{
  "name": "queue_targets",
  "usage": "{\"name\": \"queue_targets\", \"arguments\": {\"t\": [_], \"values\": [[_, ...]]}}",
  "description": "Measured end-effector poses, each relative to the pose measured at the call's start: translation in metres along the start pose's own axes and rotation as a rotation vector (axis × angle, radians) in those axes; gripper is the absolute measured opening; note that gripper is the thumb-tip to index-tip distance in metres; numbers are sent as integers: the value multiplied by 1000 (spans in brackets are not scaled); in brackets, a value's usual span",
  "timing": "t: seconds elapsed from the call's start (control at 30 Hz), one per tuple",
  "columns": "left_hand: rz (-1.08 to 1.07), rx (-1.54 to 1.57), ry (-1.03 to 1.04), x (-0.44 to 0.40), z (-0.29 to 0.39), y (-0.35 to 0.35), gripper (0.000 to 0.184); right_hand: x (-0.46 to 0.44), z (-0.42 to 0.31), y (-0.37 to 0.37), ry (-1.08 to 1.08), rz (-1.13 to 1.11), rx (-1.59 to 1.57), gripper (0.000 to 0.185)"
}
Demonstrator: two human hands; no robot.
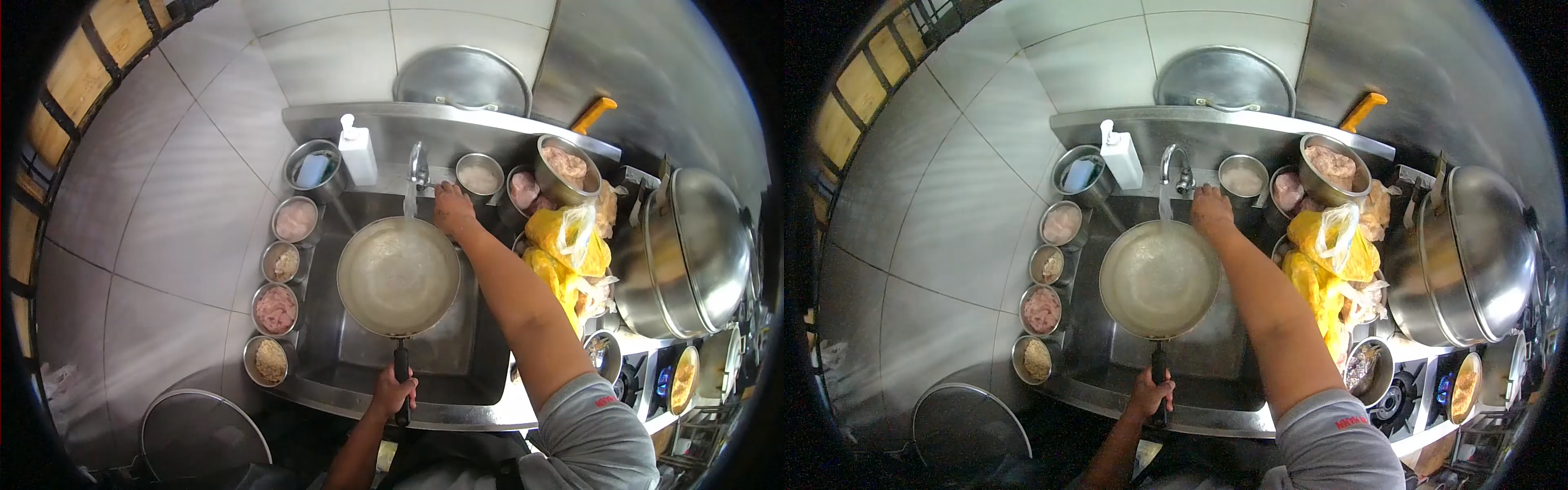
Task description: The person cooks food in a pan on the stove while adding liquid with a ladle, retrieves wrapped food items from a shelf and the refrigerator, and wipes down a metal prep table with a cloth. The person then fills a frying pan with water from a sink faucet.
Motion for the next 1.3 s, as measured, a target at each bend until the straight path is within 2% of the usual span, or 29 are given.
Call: {"name": "queue_targets", "arguments": {"t": [0.27,0.57,0.7,1.07,1.3], "values": [[11,-54,-39,4,1,-2,17,-2,-7,-14,-41,0,132,29],[3,-59,-50,8,2,0,17,-6,-4,-13,-8,-48,144,30],[-5,-61,-39,8,2,-1,17,-9,-5,-14,-39,9,132,29],[11,-64,-49,10,-2,-2,19,-6,-6,-16,-34,-107,155,31],[6,-84,-50,10,-9,-5,18,-11,1,-5,-53,-56,138,31]]}}
Point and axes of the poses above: each hand's wrist, its own x-axis away from the middle knuckle, its own y-axis out of the palm, z = x × y, the point moved 9 cm from there along -x, towards the middle knuckle, and after that the axes turned 12 degrees about z, right-handed, at the moved point
